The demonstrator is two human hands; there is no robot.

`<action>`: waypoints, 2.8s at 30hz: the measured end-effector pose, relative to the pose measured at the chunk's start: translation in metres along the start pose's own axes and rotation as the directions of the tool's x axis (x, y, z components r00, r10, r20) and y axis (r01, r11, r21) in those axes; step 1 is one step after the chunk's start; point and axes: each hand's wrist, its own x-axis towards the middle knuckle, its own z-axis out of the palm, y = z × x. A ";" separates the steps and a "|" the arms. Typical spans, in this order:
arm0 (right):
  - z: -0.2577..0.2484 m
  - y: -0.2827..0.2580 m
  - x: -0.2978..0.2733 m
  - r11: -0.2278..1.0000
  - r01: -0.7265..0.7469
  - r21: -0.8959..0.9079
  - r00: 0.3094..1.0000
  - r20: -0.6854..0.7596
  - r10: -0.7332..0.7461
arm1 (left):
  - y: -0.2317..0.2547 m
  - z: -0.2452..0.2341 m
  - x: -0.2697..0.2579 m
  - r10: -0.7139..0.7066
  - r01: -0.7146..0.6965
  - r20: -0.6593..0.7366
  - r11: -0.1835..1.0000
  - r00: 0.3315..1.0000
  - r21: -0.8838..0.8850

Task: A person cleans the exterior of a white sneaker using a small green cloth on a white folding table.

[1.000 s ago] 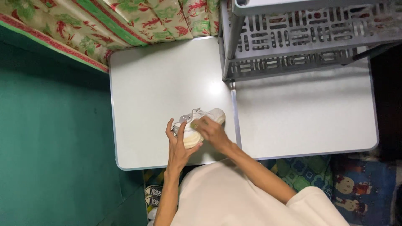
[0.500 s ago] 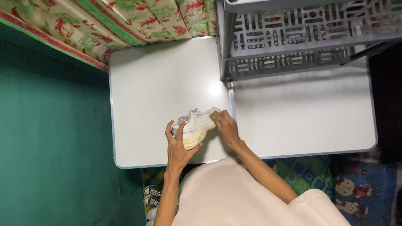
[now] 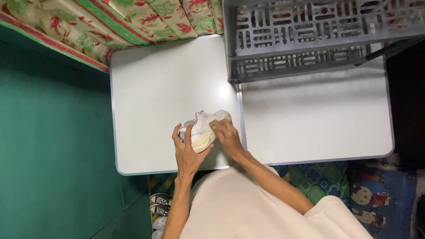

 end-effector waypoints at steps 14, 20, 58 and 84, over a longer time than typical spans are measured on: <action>-0.016 -0.004 0.001 0.995 -0.093 0.047 0.995 0.048 0.090 | 0.010 0.004 0.004 -0.050 0.050 -0.001 0.998 0.999 0.024; -0.021 0.014 0.003 0.967 -0.248 -0.059 0.968 0.009 0.249 | 0.019 0.006 0.004 -0.030 0.029 0.003 0.999 1.000 0.039; -0.026 -0.019 0.013 1.000 -0.006 -0.007 0.992 0.128 0.007 | 0.022 0.007 0.001 0.046 -0.043 0.086 0.998 0.995 -0.039; -0.014 -0.018 0.025 0.994 0.088 0.057 0.993 0.079 -0.092 | 0.003 0.012 -0.018 0.040 -0.036 0.055 0.996 0.998 -0.081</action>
